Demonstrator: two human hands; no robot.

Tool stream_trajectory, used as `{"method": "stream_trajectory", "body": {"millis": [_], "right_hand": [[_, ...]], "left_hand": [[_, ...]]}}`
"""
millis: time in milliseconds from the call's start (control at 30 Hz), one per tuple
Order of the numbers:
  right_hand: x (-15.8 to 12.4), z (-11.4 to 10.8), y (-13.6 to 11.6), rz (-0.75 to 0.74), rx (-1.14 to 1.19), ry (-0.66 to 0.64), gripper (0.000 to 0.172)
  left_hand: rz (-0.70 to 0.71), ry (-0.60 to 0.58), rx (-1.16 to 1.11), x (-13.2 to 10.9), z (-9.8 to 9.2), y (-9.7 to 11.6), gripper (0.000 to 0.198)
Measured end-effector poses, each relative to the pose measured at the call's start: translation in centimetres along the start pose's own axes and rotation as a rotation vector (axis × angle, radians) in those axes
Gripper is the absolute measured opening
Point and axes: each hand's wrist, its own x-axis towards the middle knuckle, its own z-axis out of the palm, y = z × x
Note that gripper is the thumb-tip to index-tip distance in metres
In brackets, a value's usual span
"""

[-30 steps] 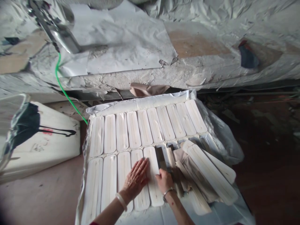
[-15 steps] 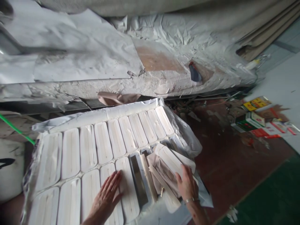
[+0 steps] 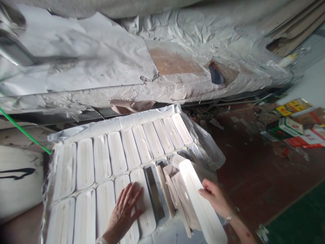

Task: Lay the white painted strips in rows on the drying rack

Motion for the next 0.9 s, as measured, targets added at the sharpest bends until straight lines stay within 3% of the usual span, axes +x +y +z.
{"method": "stream_trajectory", "body": {"millis": [67,167,400,500,633,733,900], "right_hand": [[-1.6,-0.3,-2.2,0.021,0.215,-0.057,0.035],[-3.0,1.3,-5.6,0.011,0.319,0.025,0.038],[-2.9,10.3,-11.2,-0.222,0.077,0.361,0.032],[-2.8,13.8,-11.3,-0.298,-0.021,0.448,0.032],[-2.9,16.4,-9.1,-0.252,-0.073,0.350,0.036],[-2.3,16.4,-7.6,-0.160,-0.094,0.276,0.039],[-0.8,15.3,-7.3,-0.145,-0.244,0.338,0.041]], "left_hand": [[-0.002,-0.014,0.025,0.0,-0.1,-0.1,0.073],[0.003,-0.020,0.058,0.1,-0.4,-0.3,0.075],[0.001,-0.051,0.130,0.0,-0.7,-0.3,0.082],[0.002,-0.049,0.130,-0.2,-0.6,-0.3,0.080],[0.002,-0.028,0.090,-0.5,-0.4,-0.5,0.081],[0.042,-0.003,0.035,-0.6,-0.2,-0.6,0.081],[0.151,-0.001,-0.021,-0.1,0.2,-0.8,0.080]]}}
